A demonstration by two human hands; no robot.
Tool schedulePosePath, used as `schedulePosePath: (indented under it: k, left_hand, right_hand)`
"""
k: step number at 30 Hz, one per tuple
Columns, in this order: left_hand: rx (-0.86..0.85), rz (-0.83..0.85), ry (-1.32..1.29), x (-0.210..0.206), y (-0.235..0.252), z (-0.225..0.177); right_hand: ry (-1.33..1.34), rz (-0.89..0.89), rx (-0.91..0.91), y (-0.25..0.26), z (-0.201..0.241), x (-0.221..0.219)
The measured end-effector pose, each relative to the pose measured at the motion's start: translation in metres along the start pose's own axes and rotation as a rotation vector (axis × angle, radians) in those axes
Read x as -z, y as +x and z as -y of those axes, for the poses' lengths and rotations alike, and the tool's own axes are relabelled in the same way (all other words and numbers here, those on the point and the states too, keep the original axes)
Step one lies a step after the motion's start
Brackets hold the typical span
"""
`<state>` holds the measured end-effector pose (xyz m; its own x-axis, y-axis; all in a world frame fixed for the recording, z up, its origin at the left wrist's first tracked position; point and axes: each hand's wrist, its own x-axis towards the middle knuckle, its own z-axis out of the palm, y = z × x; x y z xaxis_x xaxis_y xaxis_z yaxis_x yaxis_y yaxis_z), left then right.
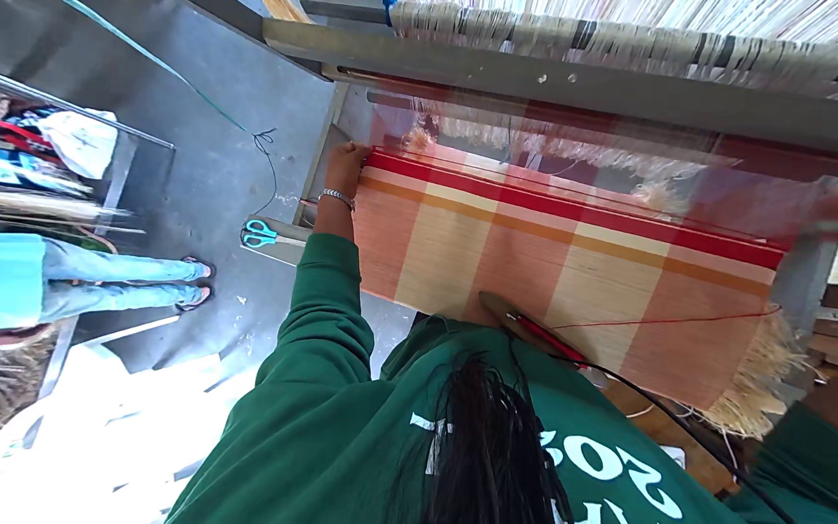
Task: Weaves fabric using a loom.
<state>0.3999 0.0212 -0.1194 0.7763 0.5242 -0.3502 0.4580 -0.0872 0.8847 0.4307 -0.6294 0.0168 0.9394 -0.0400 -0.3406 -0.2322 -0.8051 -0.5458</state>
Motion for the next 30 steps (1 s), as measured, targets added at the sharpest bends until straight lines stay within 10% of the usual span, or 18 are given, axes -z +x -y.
schedulePosePath:
  k: [7,30]
  left_hand:
    - [-0.037,-0.089,-0.118,-0.007,-0.003,0.006]
    - [-0.01,0.098,0.331,0.016,0.013,-0.016]
  right_hand:
    - [-0.223,-0.184,0.536,0.075,0.11,-0.055]
    - [-0.355,-0.305,0.444,0.112,0.113,-0.099]
